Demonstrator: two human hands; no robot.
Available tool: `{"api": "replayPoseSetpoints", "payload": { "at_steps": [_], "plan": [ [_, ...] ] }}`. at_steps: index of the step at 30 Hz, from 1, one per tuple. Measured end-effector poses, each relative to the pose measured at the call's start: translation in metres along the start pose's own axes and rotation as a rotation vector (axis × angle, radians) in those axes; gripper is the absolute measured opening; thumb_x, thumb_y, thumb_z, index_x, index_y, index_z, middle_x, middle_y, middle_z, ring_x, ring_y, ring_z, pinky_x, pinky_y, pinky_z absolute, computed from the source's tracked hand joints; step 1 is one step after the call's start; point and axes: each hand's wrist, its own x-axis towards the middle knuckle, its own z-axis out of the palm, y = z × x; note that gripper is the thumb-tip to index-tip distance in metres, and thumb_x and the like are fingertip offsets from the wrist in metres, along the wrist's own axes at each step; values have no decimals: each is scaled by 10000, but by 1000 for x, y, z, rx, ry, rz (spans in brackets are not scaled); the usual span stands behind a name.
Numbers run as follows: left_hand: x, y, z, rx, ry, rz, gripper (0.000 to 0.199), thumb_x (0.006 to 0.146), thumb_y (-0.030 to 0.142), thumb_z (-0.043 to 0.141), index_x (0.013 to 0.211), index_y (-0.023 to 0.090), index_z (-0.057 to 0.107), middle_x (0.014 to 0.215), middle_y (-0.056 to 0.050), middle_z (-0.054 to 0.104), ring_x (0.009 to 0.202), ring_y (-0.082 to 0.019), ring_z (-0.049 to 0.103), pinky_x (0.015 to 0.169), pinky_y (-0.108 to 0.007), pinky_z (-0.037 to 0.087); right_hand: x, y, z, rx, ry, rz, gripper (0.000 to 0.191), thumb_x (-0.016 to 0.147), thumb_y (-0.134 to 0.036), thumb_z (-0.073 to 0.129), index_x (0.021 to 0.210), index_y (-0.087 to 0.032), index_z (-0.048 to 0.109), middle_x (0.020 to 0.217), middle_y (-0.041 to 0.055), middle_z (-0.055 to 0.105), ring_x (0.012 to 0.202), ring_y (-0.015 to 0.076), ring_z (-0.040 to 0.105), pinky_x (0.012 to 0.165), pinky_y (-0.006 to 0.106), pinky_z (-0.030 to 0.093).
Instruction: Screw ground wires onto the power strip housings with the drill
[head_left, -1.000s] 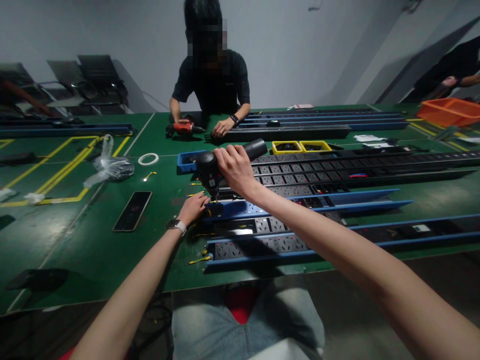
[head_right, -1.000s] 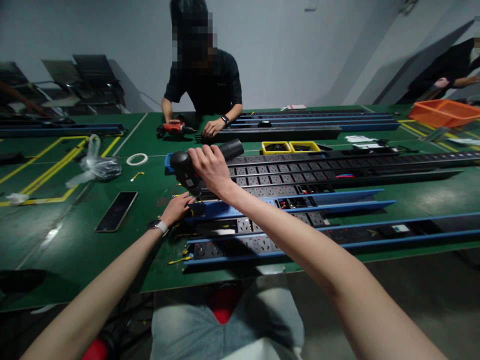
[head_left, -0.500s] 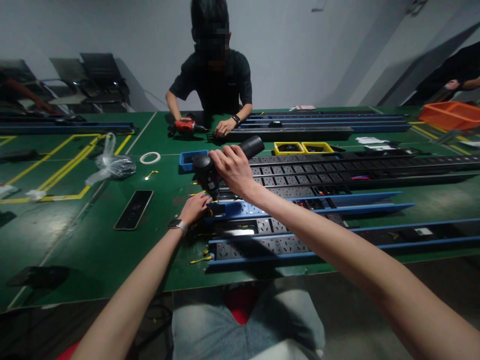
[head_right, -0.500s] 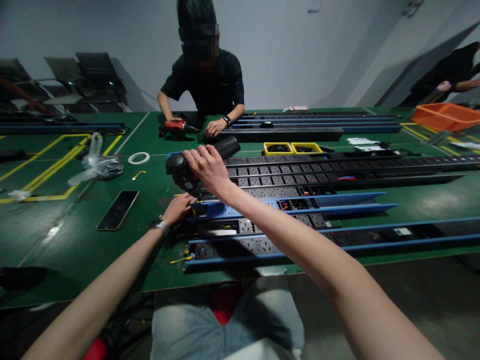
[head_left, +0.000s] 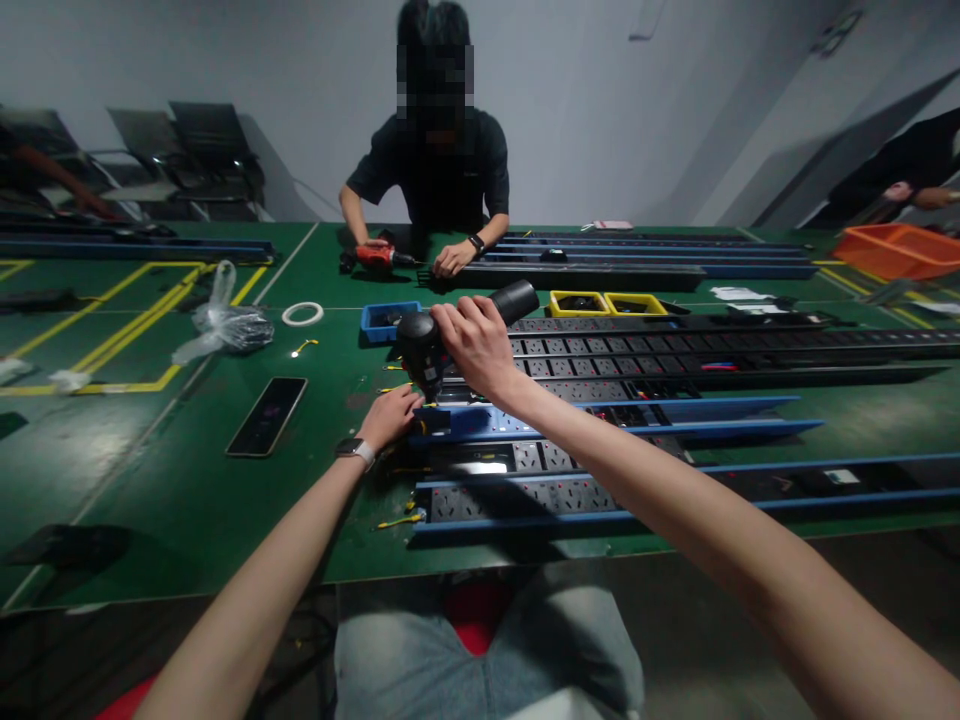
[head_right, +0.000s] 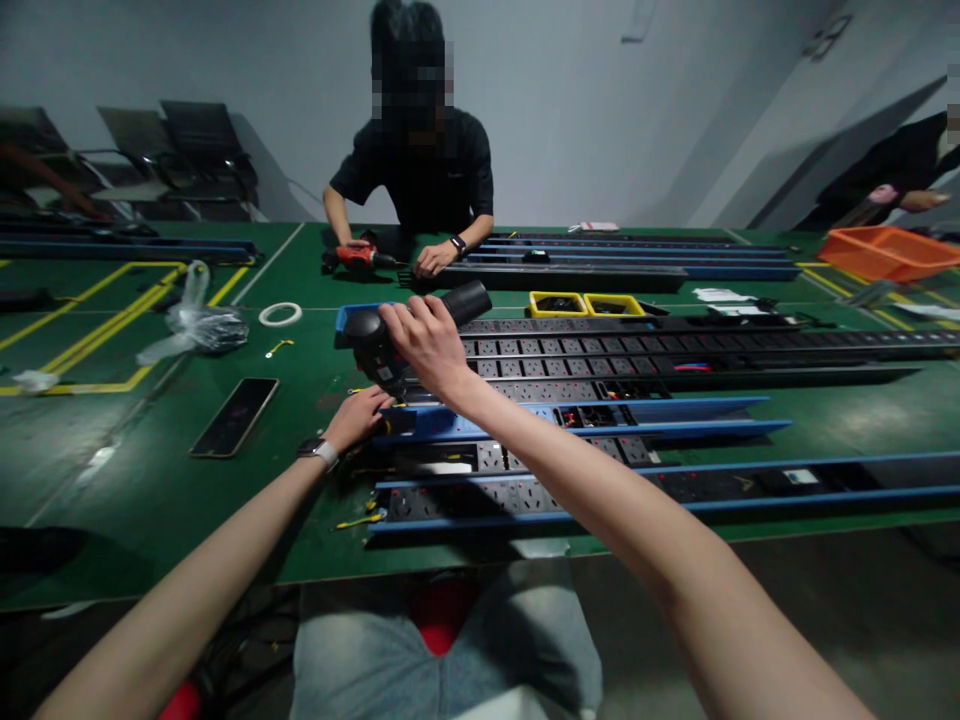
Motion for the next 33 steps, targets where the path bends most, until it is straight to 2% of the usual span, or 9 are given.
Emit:
{"api": "replayPoseSetpoints", "payload": {
  "at_steps": [9, 13, 16, 19, 22, 28, 30, 33],
  "plan": [
    [0, 1, -1, 11, -6, -19, 431, 1007, 375, 309, 841, 188, 661, 886, -50, 575, 766, -145, 504, 710, -262, 362, 3, -3, -8, -23, -92, 61, 297, 985, -79, 305, 1100, -92, 579, 1006, 139, 649, 1002, 269, 541, 904, 422, 379],
    [0, 1, -1, 4, -6, -20, 412, 1006, 360, 323, 829, 190, 655, 892, -49, 583, 770, -143, 512, 701, -252, 360, 16, 3, -15, -9, -232, 38, 270, 943, -69, 379, 1092, -62, 603, 1012, 167, 675, 1041, 303, 565, 925, 469, 382],
    [0, 2, -1, 3, 7, -28, 413, 1006, 363, 325, 834, 189, 658, 906, -52, 591, 777, -142, 522, 715, -248, 371, 27, 15, -21, 15, -364, 4, 217, 900, -99, 479, 1017, -99, 663, 997, 155, 696, 1069, 320, 590, 919, 474, 401],
    [0, 3, -2, 13, -9, -27, 407, 1004, 358, 330, 867, 190, 675, 922, -59, 599, 797, -149, 537, 727, -252, 386, 38, 23, -27, 40, -518, -19, 158, 794, -179, 656, 934, -127, 709, 929, 145, 714, 965, 313, 652, 800, 405, 455],
    [0, 3, -4, 18, -35, -23, 403, 1000, 356, 336, 898, 194, 691, 934, -65, 615, 839, -162, 558, 747, -261, 402, 47, 22, -35, 26, -622, -57, 279, 651, -221, 787, 911, -134, 735, 889, 135, 725, 845, 294, 685, 684, 339, 460],
    [2, 1, -1, -18, -34, -89, 368, 974, 334, 395, 912, 182, 724, 981, -90, 684, 904, -187, 595, 785, -281, 425, 67, 5, -45, 28, -713, -179, 517, 567, -451, 895, 970, -158, 755, 953, 121, 738, 873, 294, 694, 701, 342, 489],
    [2, 1, -1, -25, -38, -109, 353, 968, 325, 404, 930, 184, 726, 995, -85, 696, 904, -184, 601, 780, -277, 424, 73, 0, -43, 20, -717, -197, 486, 557, -406, 906, 955, -169, 758, 949, 108, 741, 871, 289, 697, 700, 339, 494],
    [2, 2, -2, -25, -35, -109, 368, 973, 336, 393, 912, 187, 724, 961, -81, 692, 880, -178, 598, 761, -272, 415, 77, -3, -35, 4, -654, -190, 286, 646, -257, 830, 910, -174, 759, 914, 100, 743, 861, 285, 705, 691, 339, 495]
  ]
}}
